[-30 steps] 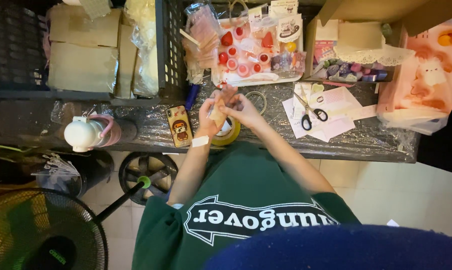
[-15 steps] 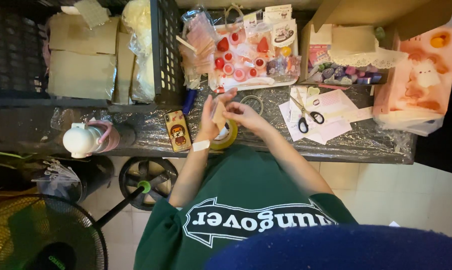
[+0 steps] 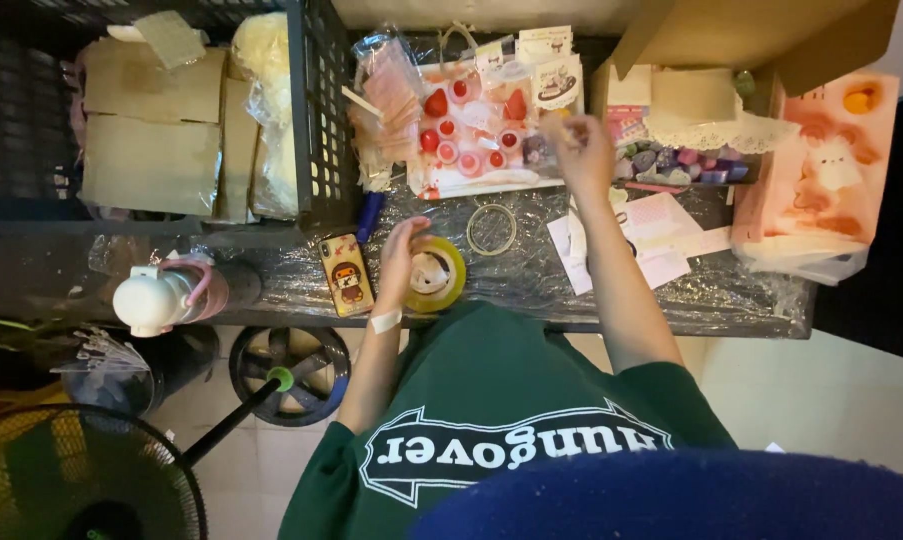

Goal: The person is preparing candle decoration materials by cutting ribbon, handling small wax pieces, and organizing candle supplies.

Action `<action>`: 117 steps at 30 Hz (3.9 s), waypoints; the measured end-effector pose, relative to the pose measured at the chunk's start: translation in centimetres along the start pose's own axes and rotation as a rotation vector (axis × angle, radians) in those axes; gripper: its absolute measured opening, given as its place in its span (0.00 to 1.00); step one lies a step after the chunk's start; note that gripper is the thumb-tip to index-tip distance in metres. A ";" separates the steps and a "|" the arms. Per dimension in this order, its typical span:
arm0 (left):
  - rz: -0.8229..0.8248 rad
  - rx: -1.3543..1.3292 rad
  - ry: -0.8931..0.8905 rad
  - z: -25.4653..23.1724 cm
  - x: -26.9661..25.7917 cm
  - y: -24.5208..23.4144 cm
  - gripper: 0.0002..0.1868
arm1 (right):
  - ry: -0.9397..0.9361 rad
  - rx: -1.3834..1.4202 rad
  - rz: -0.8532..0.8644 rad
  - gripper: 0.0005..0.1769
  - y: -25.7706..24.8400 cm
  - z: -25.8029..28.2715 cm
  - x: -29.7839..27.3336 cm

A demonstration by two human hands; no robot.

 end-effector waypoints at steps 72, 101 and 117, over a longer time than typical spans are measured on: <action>0.067 1.000 0.700 -1.6 -10.0 16.7 0.08 | -0.258 -0.570 -0.121 0.24 -17.4 -13.4 4.2; -0.473 1.534 0.674 0.1 -8.5 -0.1 0.19 | 0.076 0.426 0.542 0.27 -5.4 -1.7 -9.4; 0.009 -0.087 0.049 6.6 -2.1 4.5 0.20 | -0.414 0.114 0.339 0.30 -1.7 12.4 -18.0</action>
Point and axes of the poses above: each hand's wrist, its own x-axis towards the middle knuckle, its own y-axis out of the palm, z = x × y, the point moved 7 cm from there along x, towards the middle knuckle, and after that the axes turned 12 degrees about -z, right-handed, at the moved point
